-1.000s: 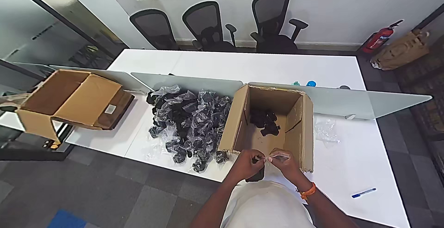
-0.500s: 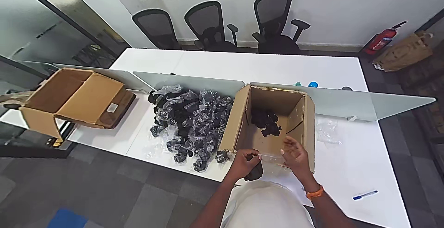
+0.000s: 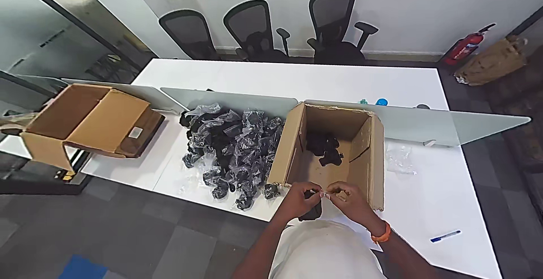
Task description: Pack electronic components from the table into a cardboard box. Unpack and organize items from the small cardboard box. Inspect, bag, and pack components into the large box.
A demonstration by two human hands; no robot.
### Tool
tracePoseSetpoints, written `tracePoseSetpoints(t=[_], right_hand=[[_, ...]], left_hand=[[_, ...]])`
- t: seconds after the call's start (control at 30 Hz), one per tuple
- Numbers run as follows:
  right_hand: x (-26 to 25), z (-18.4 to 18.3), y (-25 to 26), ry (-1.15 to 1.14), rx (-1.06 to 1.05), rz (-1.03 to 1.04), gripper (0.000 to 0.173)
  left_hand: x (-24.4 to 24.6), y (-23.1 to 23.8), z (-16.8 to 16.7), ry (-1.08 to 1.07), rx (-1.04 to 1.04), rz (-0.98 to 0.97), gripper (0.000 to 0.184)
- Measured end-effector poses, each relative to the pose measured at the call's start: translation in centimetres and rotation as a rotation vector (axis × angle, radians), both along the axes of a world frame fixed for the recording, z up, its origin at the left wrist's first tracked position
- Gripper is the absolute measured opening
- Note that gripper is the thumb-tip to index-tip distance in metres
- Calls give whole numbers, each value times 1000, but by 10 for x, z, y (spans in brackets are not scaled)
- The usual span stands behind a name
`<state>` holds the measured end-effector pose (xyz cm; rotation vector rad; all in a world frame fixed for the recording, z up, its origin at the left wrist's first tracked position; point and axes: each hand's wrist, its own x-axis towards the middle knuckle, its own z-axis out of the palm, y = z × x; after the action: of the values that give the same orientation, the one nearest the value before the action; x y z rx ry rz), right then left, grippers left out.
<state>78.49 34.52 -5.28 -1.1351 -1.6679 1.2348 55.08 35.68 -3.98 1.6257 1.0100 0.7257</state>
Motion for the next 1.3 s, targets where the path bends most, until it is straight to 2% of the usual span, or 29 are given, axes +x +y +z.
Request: tracePoseSetpoints(t=[0.1, 0.33, 0.43, 0.5, 0.67, 0.8, 0.93, 1.07, 1.13, 1.23, 1.3], right_hand=[[-1, 2, 0, -3, -31, -21, 12], [-8, 4, -3, -158, -30, -68, 12], [-5, 6, 1, -157, -31, -26, 22], [-2, 6, 2, -137, -23, 2, 27], [8, 5, 5, -174, -44, -9, 24], [12, 3, 5, -39, -102, -55, 26], [12, 0, 2, -16, -70, -105, 17], [7, 0, 1, -97, -34, -151, 12], [7, 0, 2, -95, -81, -140, 17], [14, 0, 5, 7, -179, -97, 33], [18, -5, 4, 85, -179, -125, 33]], left_hand=[[1, -1, -2, 4, 38, 27, 18], [13, -9, -7, 203, 151, 81, 24], [10, -9, -9, 233, 169, 101, 24], [9, -9, -8, 228, 158, 104, 25], [1, -7, -6, 150, 150, 195, 22], [-3, -7, -8, 122, 118, 235, 20], [-3, -8, -8, 91, 108, 213, 18], [-1, -11, -9, 83, 95, 172, 18], [-4, -11, -11, 70, 97, 180, 17], [-9, -13, -13, 23, 69, 237, 15], [-14, -14, -16, -9, 16, 271, 14]])
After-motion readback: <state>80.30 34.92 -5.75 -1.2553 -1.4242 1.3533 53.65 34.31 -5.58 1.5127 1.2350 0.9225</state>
